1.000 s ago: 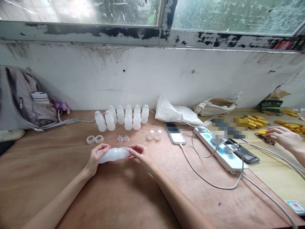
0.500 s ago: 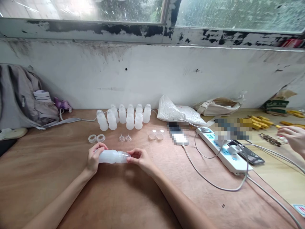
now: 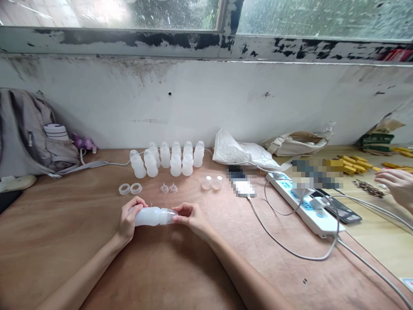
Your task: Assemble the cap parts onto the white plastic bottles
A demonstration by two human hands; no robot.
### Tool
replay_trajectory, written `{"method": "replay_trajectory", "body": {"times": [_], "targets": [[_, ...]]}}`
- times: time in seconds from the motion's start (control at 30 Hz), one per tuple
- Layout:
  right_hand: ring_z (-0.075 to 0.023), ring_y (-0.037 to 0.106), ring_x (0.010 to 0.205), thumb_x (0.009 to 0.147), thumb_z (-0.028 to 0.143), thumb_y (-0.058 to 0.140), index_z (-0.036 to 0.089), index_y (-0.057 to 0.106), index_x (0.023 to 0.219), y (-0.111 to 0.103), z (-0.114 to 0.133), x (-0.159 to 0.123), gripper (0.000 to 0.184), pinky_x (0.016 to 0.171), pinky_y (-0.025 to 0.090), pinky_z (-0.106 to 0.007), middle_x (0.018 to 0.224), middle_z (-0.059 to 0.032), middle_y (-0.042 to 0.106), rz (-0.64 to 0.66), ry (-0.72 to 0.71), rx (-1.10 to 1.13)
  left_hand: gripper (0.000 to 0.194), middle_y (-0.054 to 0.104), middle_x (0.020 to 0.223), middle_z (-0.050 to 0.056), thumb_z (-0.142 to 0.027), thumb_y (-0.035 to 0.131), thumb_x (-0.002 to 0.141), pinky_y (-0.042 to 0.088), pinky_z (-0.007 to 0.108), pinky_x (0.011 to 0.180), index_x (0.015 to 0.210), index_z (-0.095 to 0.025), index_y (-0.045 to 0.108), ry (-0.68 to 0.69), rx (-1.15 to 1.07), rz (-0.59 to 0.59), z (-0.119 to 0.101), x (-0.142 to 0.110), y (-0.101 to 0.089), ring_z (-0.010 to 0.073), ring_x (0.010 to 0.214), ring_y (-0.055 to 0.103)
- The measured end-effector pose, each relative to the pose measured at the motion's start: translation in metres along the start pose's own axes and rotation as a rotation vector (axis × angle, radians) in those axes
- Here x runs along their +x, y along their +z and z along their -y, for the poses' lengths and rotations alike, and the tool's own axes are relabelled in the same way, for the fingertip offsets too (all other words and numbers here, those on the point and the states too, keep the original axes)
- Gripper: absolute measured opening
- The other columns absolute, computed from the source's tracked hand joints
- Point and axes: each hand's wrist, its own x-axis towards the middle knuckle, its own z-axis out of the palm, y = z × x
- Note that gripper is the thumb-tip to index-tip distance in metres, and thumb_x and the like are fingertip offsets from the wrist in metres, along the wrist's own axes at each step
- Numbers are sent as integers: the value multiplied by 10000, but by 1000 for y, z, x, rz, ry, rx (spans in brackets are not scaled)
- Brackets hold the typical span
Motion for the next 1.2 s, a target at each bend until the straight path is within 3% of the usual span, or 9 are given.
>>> {"method": "replay_trajectory", "body": {"times": [0.27,0.4,0.53,0.77,1.07,1.2], "targets": [[-158,602,689,561,238,743,162,665,829,6,13,-3,289,658,486,-298,763,-31,664,-79,-55,68,167,543,651,-11,-284,425,763,360,193,497,668,-166,496,-10,-40,-28,3,-3,6,116,572,483],[-157,599,709,644,286,686,172,653,927,4,22,-4,308,688,493,-317,851,-46,653,-109,-131,24,228,545,657,-10,-313,377,794,368,205,522,695,-172,526,50,132,19,-4,-4,11,128,592,491],[-131,590,619,682,341,642,185,625,983,2,27,-3,339,658,500,-318,832,-30,629,-190,-170,-64,245,601,803,12,-329,356,821,404,246,645,827,-186,555,110,328,111,-8,-4,13,168,739,550],[-144,587,641,646,363,660,142,641,891,11,33,1,331,664,498,-322,771,-47,635,-271,-182,-156,224,604,915,56,-305,369,829,425,309,786,922,-183,532,292,408,125,3,-1,10,184,872,564],[-159,565,685,691,332,625,194,632,929,35,92,27,275,652,468,-302,838,-52,617,-333,-602,-804,165,583,883,57,-244,392,810,465,286,679,916,-180,503,330,467,-3,13,16,-7,159,759,573],[-147,556,670,705,273,620,190,620,945,49,116,60,254,661,449,-290,840,-48,608,-374,-646,-1083,156,572,850,53,-170,411,775,455,293,684,897,-178,507,351,532,-31,21,23,-13,159,739,566]]}}
